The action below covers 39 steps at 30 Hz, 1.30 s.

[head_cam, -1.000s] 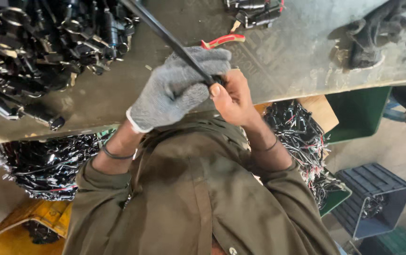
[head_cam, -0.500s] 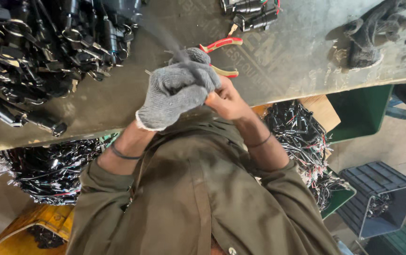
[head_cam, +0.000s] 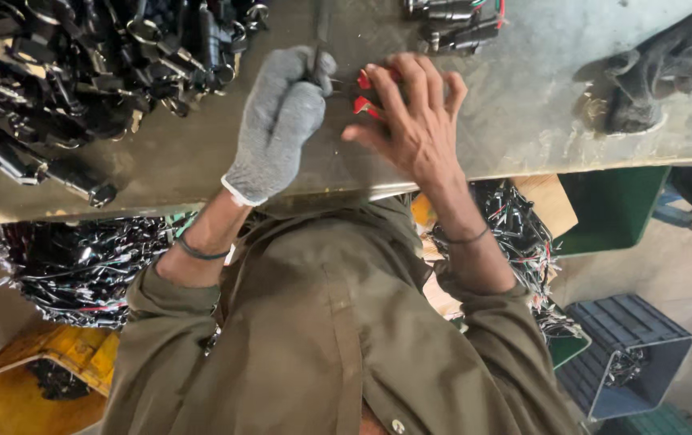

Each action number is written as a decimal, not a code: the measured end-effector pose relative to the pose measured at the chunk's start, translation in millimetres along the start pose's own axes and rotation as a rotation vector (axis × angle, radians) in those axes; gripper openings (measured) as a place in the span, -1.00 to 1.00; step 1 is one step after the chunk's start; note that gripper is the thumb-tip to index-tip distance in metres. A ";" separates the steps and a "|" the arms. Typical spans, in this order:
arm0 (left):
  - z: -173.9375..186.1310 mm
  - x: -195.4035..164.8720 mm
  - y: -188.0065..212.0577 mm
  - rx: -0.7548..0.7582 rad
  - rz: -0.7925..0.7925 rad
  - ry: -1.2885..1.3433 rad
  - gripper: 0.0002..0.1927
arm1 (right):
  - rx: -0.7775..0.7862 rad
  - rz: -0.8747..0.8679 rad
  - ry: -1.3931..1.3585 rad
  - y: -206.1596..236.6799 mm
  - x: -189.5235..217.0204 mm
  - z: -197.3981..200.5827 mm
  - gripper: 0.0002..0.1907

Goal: The person uses pliers to strip the insulation from the ends of black wires and then attaches them to small cylindrical electrical components. The person handles the wires and components one at a time, repeating the process throughout the clip.

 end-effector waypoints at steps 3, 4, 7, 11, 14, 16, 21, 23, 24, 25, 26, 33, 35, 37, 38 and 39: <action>-3.5 -9.9 7.6 0.069 -0.012 -0.197 -0.81 | 0.065 -0.104 -0.038 9.9 -12.6 -13.1 -0.41; -5.2 -13.7 9.1 0.106 -0.011 -0.186 -0.81 | 0.031 -0.201 -0.251 14.2 -17.1 -12.9 -0.47; -12.0 -28.0 13.6 0.216 0.013 -0.056 -0.76 | 0.005 -0.469 -0.796 22.6 -21.8 -5.4 -0.60; -23.4 -42.8 18.7 0.287 0.167 0.061 -0.70 | 0.191 -0.869 -1.236 18.3 -8.2 9.1 -0.71; -36.0 -48.7 23.3 0.184 0.159 0.116 -0.57 | -0.077 -0.422 -0.903 -1.3 6.6 27.9 -0.68; -42.0 -49.0 26.3 0.059 0.211 0.128 -0.47 | -0.200 -0.107 -0.617 -8.8 16.1 37.6 -0.69; -39.8 -52.2 26.1 0.108 0.298 0.042 -0.46 | -0.015 -0.147 -0.415 -14.0 16.4 34.8 -0.60; -33.5 -56.1 24.6 0.183 0.322 0.146 -0.45 | -0.035 -0.125 -0.327 -16.0 13.0 32.1 -0.51; -30.0 -59.4 24.8 0.244 0.332 0.259 -0.45 | -0.040 -0.114 -0.288 -16.9 10.0 31.7 -0.46; -28.7 -61.1 25.2 0.289 0.336 0.230 -0.42 | 0.004 -0.084 -0.358 -17.5 8.3 30.1 -0.47; -26.6 -62.3 25.3 0.335 0.338 0.201 -0.39 | 0.046 -0.059 -0.427 -17.4 5.2 30.4 -0.48; -30.4 -53.0 27.5 0.142 -0.057 -0.651 -0.28 | 0.095 -0.110 -0.651 -3.9 11.9 33.1 -0.62; -33.3 -47.5 31.2 0.069 -0.129 -0.748 -0.27 | 0.055 -0.147 -0.630 -1.1 18.5 32.8 -0.59; -34.5 -41.6 34.5 0.029 -0.147 -0.756 -0.27 | 0.016 -0.173 -0.576 -0.2 22.7 34.0 -0.60; -34.8 -39.1 36.2 0.034 -0.159 -0.815 -0.25 | -0.002 -0.184 -0.535 0.0 24.2 35.5 -0.62; -34.9 -37.0 37.5 0.039 -0.172 -0.873 -0.23 | -0.020 -0.195 -0.493 0.0 24.9 37.3 -0.64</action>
Point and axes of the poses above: each hand's wrist, its own y-axis away from the middle knuckle, its own z-axis out of the back of the hand, x = y × z, the point moved 2 cm from there along -y, towards the middle knuckle, and after that the axes turned 7 degrees about -y, right-handed, at the moved point
